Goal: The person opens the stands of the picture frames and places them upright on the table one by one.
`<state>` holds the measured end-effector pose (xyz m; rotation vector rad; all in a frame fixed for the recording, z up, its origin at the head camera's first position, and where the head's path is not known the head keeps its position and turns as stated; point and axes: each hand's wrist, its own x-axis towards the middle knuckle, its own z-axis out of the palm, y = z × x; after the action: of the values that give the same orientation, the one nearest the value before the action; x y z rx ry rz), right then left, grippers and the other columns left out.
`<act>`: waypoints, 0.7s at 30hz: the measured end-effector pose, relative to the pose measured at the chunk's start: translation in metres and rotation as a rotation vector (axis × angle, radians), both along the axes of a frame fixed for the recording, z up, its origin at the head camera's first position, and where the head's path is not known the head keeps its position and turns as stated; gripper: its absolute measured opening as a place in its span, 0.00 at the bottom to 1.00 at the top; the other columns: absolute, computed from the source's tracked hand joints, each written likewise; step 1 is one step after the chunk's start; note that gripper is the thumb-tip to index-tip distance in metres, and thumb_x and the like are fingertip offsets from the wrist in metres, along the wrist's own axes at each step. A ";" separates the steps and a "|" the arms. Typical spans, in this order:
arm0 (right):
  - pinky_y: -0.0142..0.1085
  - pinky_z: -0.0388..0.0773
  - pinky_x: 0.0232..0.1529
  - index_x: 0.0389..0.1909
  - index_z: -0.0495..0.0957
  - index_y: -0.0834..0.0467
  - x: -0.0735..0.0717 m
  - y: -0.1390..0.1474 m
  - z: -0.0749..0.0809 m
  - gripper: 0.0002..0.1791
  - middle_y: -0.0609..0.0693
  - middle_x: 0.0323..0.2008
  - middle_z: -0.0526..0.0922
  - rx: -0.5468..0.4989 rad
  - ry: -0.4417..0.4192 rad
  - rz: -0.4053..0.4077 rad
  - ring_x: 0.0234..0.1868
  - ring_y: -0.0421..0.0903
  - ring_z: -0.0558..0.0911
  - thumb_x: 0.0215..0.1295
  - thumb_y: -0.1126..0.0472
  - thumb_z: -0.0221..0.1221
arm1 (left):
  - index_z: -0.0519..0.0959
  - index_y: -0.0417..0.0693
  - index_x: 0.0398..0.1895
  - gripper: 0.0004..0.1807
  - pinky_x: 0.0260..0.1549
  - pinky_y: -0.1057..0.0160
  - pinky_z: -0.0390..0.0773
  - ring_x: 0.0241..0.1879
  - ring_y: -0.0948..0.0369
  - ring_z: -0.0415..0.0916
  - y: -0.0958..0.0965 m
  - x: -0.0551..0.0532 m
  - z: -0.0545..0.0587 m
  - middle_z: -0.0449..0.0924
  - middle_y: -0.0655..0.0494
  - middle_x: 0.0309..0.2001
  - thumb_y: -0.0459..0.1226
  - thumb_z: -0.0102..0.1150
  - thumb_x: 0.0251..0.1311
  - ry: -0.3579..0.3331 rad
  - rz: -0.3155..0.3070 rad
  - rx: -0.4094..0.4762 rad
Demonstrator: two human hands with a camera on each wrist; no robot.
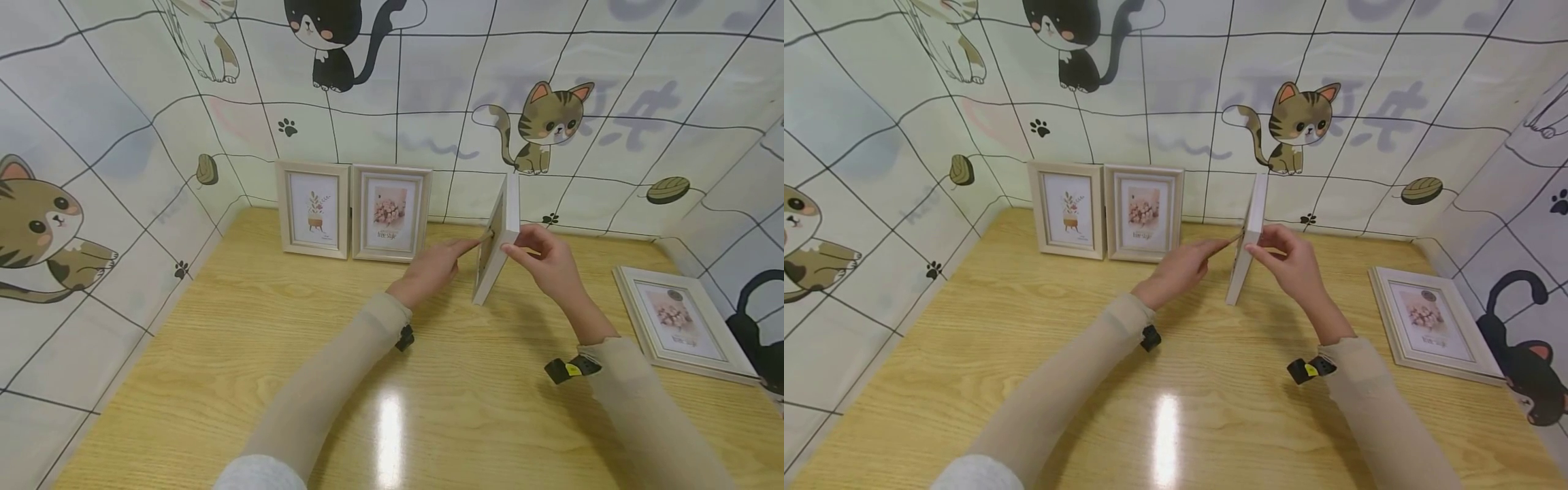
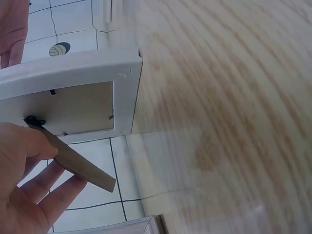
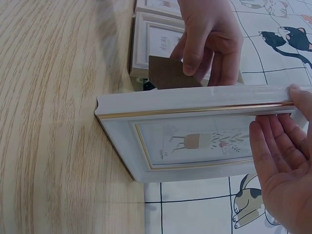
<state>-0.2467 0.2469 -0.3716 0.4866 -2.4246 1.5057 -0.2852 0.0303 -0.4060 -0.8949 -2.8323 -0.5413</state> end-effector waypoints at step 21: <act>0.16 0.79 0.45 0.50 0.77 0.61 0.002 0.001 0.000 0.11 0.30 0.38 0.80 -0.009 0.009 0.006 0.43 0.27 0.80 0.69 0.63 0.61 | 0.61 0.64 0.75 0.37 0.33 0.69 0.83 0.42 0.60 0.84 0.001 -0.001 0.004 0.76 0.61 0.67 0.29 0.56 0.66 0.107 -0.008 -0.120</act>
<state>-0.2449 0.2476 -0.3713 0.4983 -2.4106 1.5137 -0.2867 0.0317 -0.4017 -0.9262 -2.7894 -0.3169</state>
